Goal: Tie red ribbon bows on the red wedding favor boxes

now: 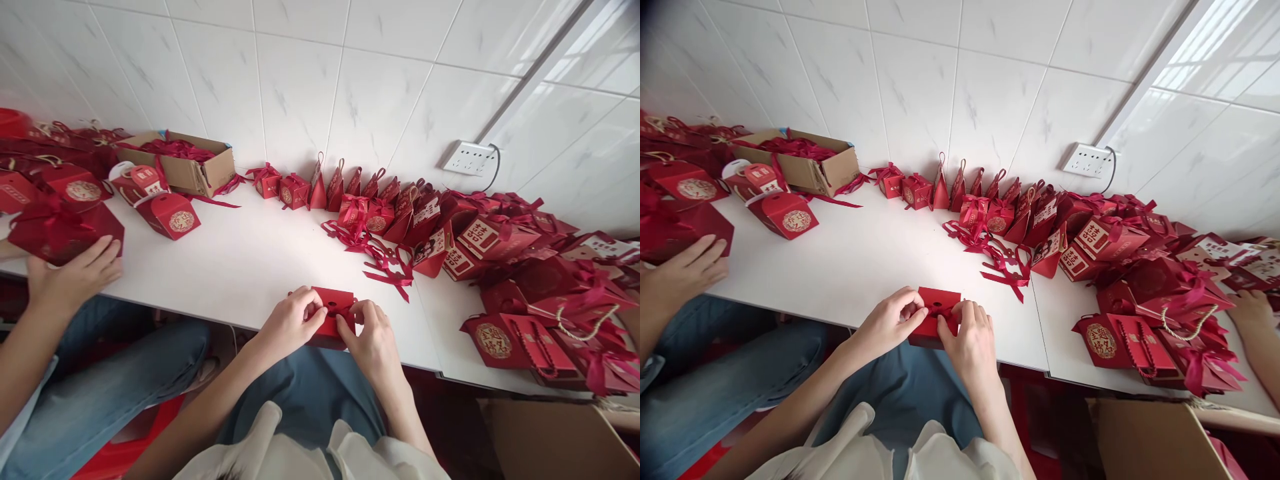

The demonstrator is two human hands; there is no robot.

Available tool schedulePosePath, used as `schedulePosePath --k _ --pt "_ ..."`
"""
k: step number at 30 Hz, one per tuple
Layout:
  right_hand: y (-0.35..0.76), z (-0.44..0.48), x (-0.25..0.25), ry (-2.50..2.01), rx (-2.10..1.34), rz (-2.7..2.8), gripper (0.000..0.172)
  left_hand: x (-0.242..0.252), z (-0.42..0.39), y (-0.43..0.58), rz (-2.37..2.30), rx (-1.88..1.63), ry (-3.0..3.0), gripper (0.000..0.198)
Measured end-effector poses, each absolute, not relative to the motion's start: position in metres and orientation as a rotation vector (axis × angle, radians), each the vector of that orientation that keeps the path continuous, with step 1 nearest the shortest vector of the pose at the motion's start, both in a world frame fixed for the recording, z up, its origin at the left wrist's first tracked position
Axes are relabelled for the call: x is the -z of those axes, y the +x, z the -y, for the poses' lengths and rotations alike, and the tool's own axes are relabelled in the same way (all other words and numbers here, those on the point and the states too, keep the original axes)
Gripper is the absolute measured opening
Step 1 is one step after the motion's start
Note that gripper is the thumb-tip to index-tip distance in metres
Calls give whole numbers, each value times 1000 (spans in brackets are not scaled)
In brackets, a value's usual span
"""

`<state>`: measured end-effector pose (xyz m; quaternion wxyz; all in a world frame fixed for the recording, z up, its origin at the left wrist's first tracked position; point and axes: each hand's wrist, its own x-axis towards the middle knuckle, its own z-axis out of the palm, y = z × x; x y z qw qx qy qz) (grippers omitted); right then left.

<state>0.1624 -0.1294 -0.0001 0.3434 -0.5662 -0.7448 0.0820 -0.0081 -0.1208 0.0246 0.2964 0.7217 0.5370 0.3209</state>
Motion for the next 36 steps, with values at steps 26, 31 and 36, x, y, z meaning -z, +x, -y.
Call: schedulePosePath --k 26,31,36 --pt "179 125 3 -1390 -458 1858 11 -9 123 -4 -1422 -1023 2086 17" --pt "177 124 -1 -1444 -647 1788 27 -6 124 -7 -1369 -1019 2182 11" --pt "169 123 4 -1495 -735 1703 26 -3 124 -6 -1360 -943 2272 10"
